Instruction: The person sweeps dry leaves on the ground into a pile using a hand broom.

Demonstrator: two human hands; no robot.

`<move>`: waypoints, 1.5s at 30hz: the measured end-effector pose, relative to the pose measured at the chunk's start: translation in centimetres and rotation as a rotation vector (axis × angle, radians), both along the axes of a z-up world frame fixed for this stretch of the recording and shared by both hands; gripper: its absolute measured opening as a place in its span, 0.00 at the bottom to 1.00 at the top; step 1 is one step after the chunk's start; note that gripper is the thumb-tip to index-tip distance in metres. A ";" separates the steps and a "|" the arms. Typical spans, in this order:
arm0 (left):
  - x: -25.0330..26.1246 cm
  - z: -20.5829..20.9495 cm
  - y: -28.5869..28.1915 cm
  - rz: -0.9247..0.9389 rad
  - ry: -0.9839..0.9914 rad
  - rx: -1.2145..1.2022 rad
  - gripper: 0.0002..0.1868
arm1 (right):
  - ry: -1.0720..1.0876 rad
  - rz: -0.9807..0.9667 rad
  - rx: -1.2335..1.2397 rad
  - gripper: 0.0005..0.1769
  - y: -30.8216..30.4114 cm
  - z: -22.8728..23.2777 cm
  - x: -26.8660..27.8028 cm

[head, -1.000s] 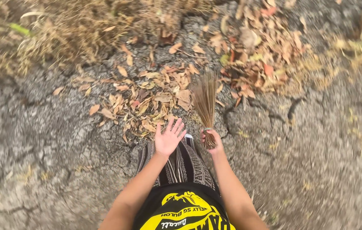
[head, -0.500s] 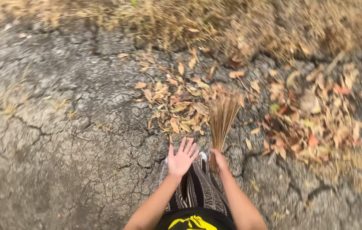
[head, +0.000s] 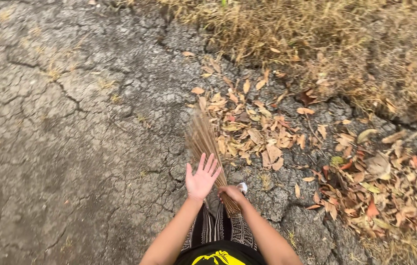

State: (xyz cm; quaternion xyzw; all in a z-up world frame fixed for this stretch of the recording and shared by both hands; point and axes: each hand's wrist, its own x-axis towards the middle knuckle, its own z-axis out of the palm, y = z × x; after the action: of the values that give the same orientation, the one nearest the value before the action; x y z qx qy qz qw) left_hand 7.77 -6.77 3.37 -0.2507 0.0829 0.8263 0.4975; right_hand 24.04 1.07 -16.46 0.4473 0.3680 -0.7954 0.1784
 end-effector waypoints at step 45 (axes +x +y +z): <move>-0.6 -0.5 -10.4 0.040 -0.011 0.048 0.38 | -0.439 -0.425 0.705 0.14 -8.6 3.4 -0.3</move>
State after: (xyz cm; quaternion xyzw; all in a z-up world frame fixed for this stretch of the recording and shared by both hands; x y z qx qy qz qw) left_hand 7.12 -17.14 2.85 -0.2447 0.0554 0.8364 0.4874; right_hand 23.71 -7.52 -13.07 0.7040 0.4696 -0.5271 -0.0778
